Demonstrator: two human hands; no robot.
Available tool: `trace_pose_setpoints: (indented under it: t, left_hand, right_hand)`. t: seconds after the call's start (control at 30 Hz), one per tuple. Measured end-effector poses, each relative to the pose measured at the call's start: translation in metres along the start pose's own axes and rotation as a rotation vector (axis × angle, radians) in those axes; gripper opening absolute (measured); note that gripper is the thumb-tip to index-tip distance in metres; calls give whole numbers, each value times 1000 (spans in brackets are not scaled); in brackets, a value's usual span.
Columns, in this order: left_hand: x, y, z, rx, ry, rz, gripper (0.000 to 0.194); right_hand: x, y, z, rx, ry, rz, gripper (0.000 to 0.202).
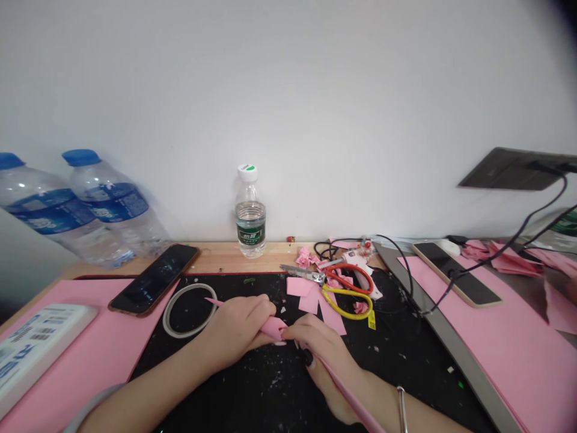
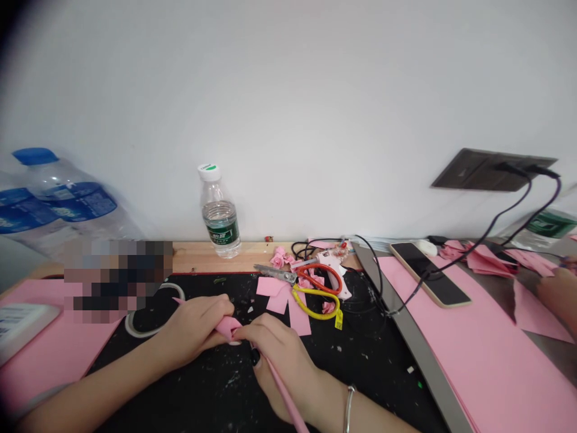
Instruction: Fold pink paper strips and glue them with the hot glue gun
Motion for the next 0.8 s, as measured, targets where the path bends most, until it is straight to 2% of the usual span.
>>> trace_pose_setpoints:
  t: [0.23,0.33,0.43,0.53,0.67,0.8]
  left_hand:
    - [1,1,-1,-12,-21,41,34]
    - [2,4,-3,-39,-4,55,33]
    - [4,7,-5,-14,-20,75,36]
    - [5,7,-6,19,-65,42,42]
    - [3,2,-4,13,-101,-53,44]
    - [-1,-2,-2,4,-73,-90,46]
  right_hand:
    - [0,6,-2,7,89,-90,48]
    - [-1,6,-1,16,68,10,39]
    - [-1,5,3,-15,-35,154,30]
    - [1,3,8,-54,-70,199,35]
    - [3,1,7,-102,-103,123,43]
    - [0,-2,8,-152,-205,37,38]
Point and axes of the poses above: each hand's wrist, its own x-axis towards the middle knuckle, its own y-axis out of the back of the hand, z = x × y, the point moved 1 cm from there along x, towards the middle knuckle, and after that the axes turned 14 degrees about z, right-handed, at the moved point
